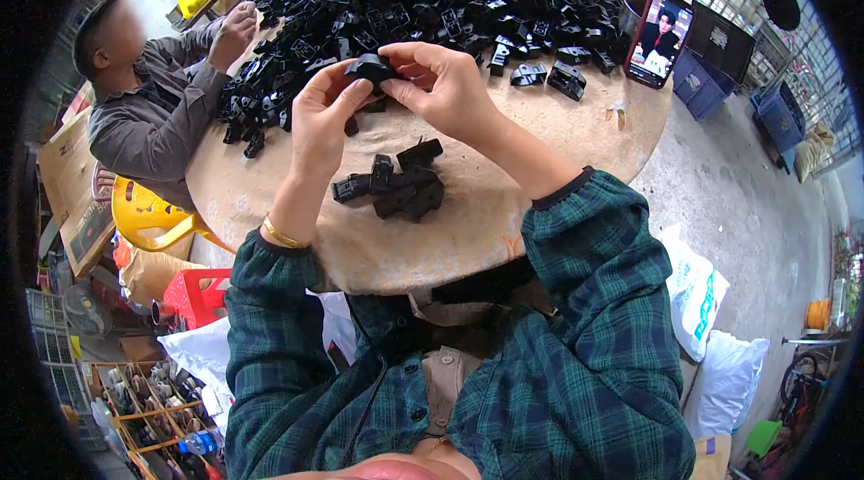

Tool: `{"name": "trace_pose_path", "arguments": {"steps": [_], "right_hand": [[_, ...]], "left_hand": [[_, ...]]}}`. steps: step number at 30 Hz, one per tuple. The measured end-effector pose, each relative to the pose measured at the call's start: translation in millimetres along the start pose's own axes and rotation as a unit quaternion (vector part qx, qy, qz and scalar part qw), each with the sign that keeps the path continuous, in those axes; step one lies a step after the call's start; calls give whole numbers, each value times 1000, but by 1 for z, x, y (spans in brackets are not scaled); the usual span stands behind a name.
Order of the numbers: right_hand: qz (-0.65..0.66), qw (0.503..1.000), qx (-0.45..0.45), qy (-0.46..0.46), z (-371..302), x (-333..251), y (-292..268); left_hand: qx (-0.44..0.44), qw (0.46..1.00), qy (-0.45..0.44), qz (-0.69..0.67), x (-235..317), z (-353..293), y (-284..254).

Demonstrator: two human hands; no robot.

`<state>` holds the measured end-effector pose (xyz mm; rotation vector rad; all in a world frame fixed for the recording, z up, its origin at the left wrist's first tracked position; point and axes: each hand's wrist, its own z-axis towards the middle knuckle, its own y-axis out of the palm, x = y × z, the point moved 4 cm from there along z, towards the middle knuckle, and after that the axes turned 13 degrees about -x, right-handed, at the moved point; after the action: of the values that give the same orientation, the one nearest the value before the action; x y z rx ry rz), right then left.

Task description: The person is sorting and inspecting small black plastic manufacturing components on a table.

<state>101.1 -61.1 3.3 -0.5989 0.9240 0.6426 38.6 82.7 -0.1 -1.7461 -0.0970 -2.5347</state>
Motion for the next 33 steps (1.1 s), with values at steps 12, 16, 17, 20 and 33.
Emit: {"name": "trace_pose_path", "arguments": {"steps": [12,16,17,20,33], "right_hand": [[-353,919,41,-169,-5,-24,16],[-319,927,64,-190,-2,-17,13],[-300,930,69,-202,-1,-17,11],[-147,988,47,-18,4,0,4],[-389,914,-61,99,3,25,-39]], "left_hand": [[4,991,-16,-134,-6,-4,11],[-19,992,5,-124,4,-4,10],[-20,994,10,-105,9,-4,12],[-19,994,4,-111,9,-4,8],[-258,885,-119,369,-4,-2,18]]}}
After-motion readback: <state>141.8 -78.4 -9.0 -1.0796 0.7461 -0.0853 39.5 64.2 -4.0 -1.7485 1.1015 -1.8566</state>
